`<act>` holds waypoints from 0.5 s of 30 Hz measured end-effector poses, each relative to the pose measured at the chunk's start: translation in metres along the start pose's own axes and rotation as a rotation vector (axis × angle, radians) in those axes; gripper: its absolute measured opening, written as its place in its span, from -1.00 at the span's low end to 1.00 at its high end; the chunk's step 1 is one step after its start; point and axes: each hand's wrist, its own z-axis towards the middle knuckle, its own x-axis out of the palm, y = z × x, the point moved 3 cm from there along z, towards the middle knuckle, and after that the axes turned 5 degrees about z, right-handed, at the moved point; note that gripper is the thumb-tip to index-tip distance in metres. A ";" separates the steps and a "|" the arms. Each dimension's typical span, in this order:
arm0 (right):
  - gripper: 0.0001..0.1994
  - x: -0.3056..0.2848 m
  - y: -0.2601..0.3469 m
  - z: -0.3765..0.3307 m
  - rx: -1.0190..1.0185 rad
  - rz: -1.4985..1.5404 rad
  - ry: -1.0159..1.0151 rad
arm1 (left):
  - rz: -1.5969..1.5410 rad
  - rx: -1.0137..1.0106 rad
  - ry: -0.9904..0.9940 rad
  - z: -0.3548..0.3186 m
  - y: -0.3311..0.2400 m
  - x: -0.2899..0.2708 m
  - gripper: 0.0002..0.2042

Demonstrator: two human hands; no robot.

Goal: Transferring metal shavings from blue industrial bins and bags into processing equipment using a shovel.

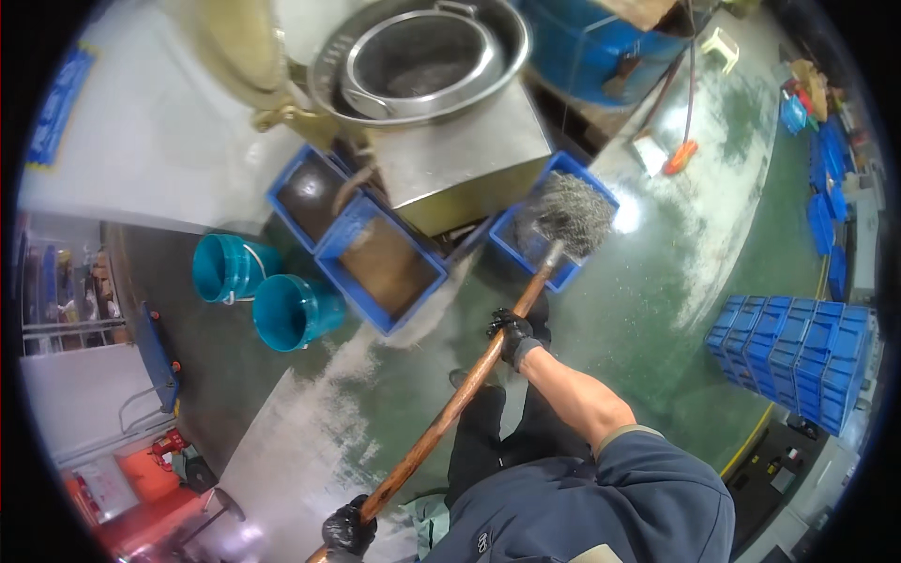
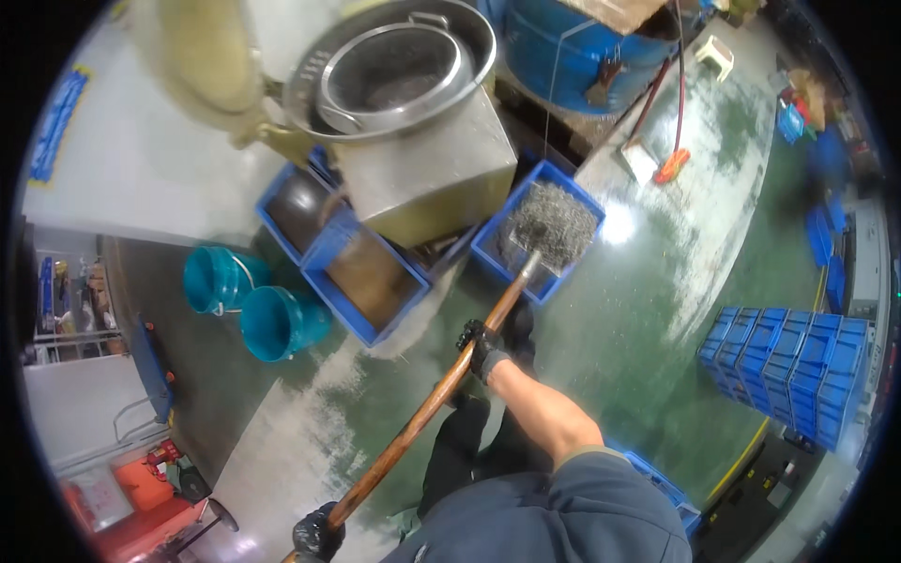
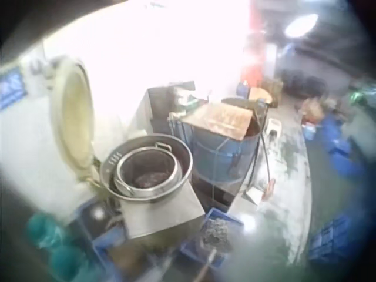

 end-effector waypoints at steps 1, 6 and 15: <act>-0.98 0.014 -0.001 -0.024 -0.011 -0.022 0.013 | 0.012 0.018 -0.063 -0.019 0.010 -0.017 -0.79; -0.96 0.050 -0.002 -0.106 0.004 0.016 0.143 | 0.050 0.118 -0.240 -0.075 0.079 -0.050 -0.70; -0.92 0.074 0.026 -0.159 -0.082 -0.124 0.237 | -0.056 0.135 -0.311 -0.129 0.092 -0.131 -0.71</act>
